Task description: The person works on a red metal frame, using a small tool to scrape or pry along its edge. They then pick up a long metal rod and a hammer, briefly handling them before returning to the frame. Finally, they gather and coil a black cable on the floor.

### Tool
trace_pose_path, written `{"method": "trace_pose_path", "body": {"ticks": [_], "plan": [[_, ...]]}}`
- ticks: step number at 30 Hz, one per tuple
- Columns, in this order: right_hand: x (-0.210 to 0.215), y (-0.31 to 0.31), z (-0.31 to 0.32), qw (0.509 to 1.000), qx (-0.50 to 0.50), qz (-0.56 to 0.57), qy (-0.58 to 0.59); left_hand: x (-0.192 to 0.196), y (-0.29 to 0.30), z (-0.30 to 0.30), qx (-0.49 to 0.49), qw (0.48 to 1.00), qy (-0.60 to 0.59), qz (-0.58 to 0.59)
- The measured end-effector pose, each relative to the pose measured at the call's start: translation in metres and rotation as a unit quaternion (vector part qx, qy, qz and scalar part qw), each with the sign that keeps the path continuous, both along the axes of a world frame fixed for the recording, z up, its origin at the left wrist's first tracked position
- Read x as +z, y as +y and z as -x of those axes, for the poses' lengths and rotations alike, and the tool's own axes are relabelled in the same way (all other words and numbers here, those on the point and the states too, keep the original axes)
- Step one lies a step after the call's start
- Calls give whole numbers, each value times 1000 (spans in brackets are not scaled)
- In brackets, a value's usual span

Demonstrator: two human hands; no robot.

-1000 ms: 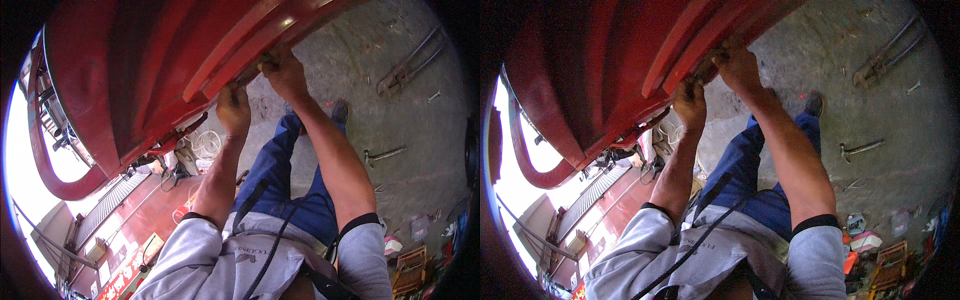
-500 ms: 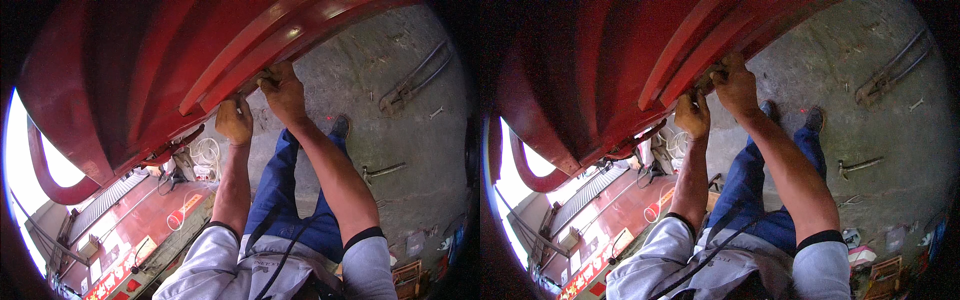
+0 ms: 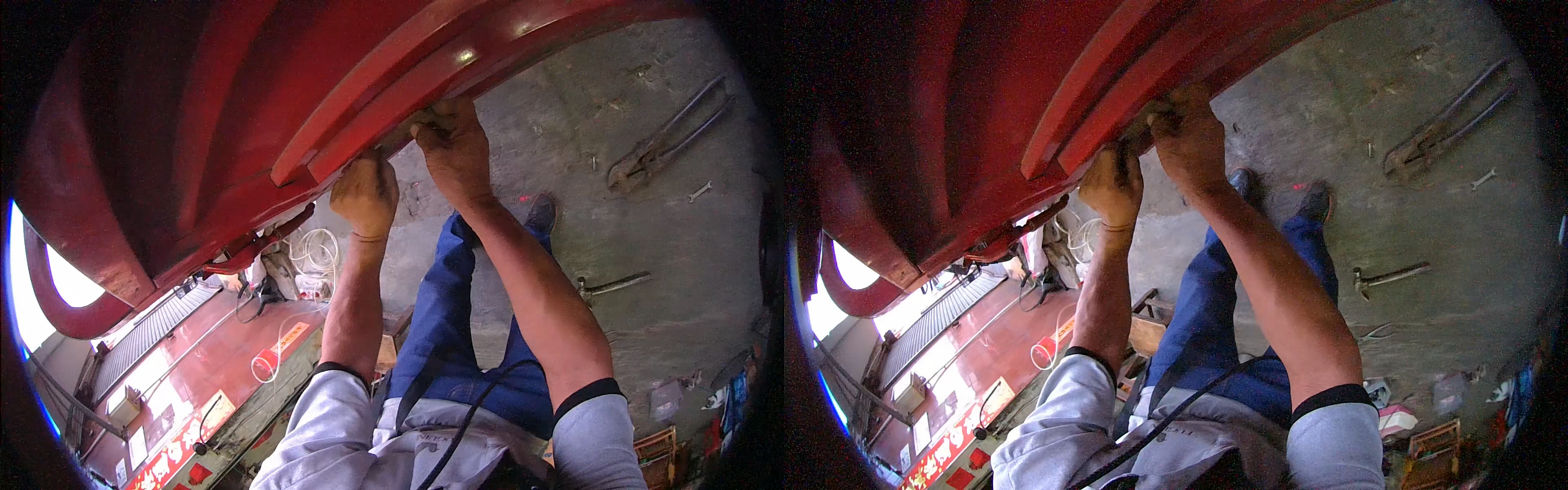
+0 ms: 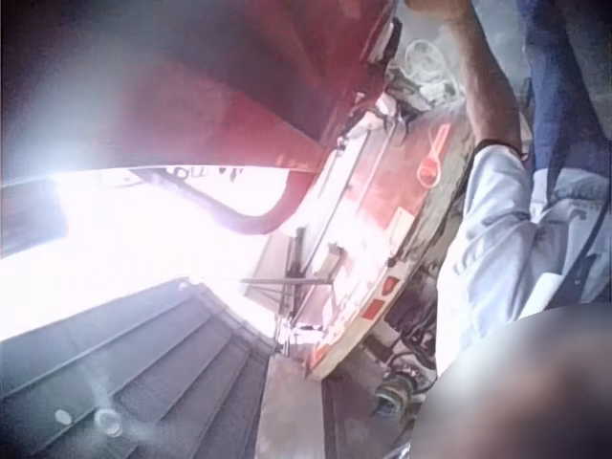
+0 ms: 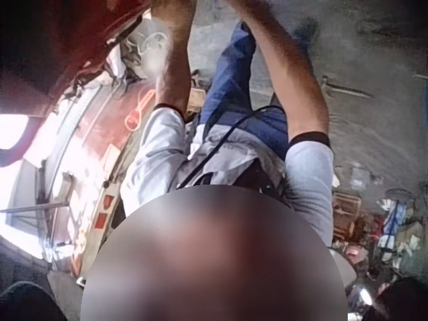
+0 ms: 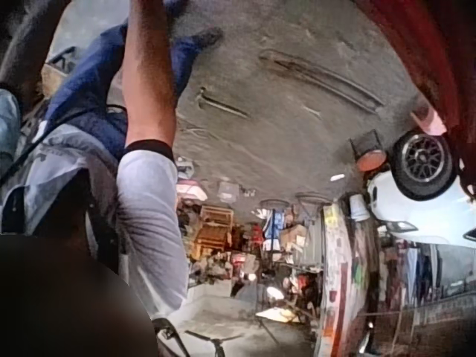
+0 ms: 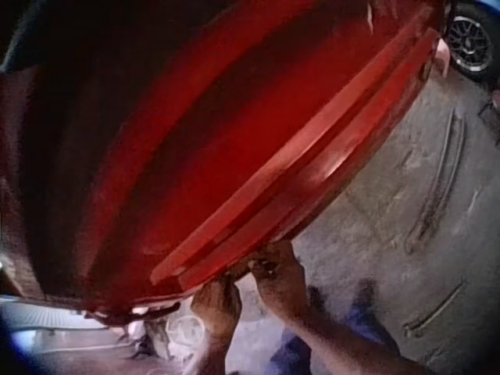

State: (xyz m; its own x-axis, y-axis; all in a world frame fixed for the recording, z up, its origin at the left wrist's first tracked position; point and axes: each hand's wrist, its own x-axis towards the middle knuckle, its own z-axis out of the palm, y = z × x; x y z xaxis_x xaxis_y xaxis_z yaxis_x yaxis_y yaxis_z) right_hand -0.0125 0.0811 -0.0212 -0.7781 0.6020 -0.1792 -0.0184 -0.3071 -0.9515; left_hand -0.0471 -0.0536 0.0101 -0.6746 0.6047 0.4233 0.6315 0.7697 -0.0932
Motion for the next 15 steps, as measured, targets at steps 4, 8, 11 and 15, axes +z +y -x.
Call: {"method": "trace_pose_path", "body": {"ticks": [4, 8, 11, 15], "plan": [[-2, 4, 2, 998, -21, -63, 3, -1, -3, 7, -40, 999, 10, -21], [-15, 31, -1, 997, -61, -38, 5, 2, -7, 8, -51, 999, 1, -5], [-21, 57, -19, 993, -71, 88, -18, 5, -22, 5, -37, 999, -9, 22], [-81, 68, -51, 983, -106, 107, -104, 6, -20, 3, -42, 998, -28, 46]]}}
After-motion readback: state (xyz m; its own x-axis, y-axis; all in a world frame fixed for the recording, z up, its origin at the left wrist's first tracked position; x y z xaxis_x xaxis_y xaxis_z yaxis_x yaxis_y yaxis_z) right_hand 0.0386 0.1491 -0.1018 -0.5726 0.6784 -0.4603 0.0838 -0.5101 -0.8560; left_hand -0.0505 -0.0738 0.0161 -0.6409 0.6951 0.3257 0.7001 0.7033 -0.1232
